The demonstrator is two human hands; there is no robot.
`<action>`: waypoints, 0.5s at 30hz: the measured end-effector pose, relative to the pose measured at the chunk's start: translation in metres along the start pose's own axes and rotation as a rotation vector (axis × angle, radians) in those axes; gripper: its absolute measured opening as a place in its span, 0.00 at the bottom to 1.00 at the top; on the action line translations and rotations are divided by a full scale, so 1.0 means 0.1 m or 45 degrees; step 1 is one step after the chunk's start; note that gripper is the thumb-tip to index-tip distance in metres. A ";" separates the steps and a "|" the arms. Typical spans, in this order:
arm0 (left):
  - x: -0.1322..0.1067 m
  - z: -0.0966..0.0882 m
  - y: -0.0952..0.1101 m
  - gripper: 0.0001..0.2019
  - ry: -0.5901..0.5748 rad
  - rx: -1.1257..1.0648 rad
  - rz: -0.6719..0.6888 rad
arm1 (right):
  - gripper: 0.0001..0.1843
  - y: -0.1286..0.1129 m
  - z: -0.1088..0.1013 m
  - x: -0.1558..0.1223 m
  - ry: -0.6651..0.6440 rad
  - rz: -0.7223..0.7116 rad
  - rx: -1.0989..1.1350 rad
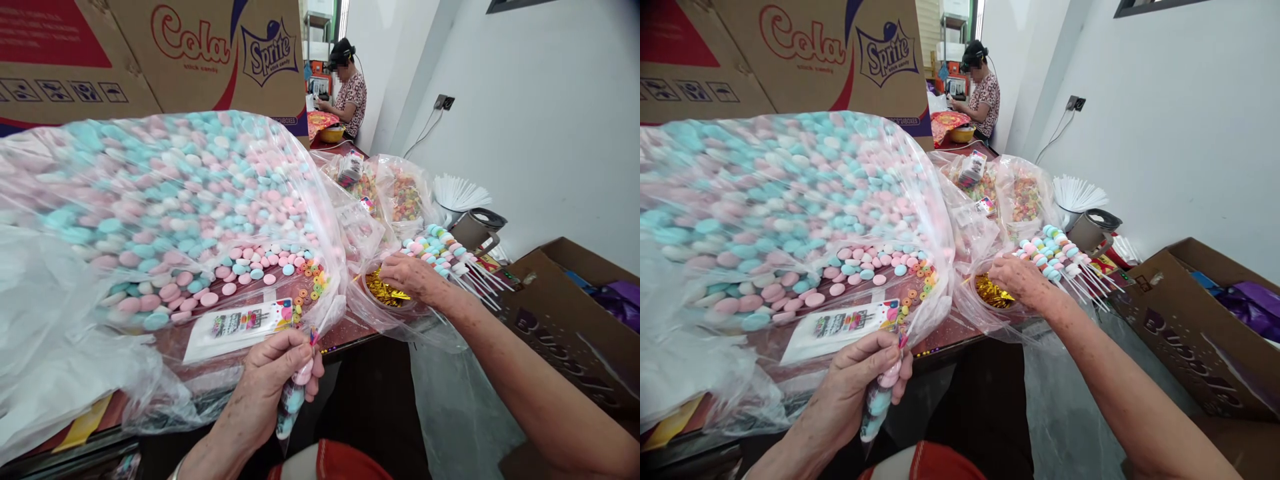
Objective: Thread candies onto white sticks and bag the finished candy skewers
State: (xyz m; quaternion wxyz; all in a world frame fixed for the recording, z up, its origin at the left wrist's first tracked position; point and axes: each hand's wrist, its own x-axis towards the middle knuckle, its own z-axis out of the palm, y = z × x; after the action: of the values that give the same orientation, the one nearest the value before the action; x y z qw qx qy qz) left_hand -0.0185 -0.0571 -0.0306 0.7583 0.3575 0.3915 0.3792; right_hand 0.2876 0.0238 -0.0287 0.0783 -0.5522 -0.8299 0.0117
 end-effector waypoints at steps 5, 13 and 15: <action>-0.01 -0.01 0.02 0.09 -0.011 -0.025 0.032 | 0.10 -0.09 -0.12 0.01 0.099 -0.031 0.228; -0.01 -0.02 0.02 0.10 -0.054 -0.056 0.037 | 0.12 -0.12 0.06 -0.08 0.351 0.226 0.527; -0.01 -0.03 0.01 0.10 -0.059 -0.050 0.052 | 0.12 -0.11 0.08 -0.09 0.411 0.237 0.550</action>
State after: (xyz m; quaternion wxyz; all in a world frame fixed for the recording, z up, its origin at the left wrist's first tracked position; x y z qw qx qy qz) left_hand -0.0223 -0.0566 -0.0306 0.7661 0.3592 0.3592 0.3937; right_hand 0.2800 0.0116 -0.0363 0.3238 -0.5914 -0.7307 0.1072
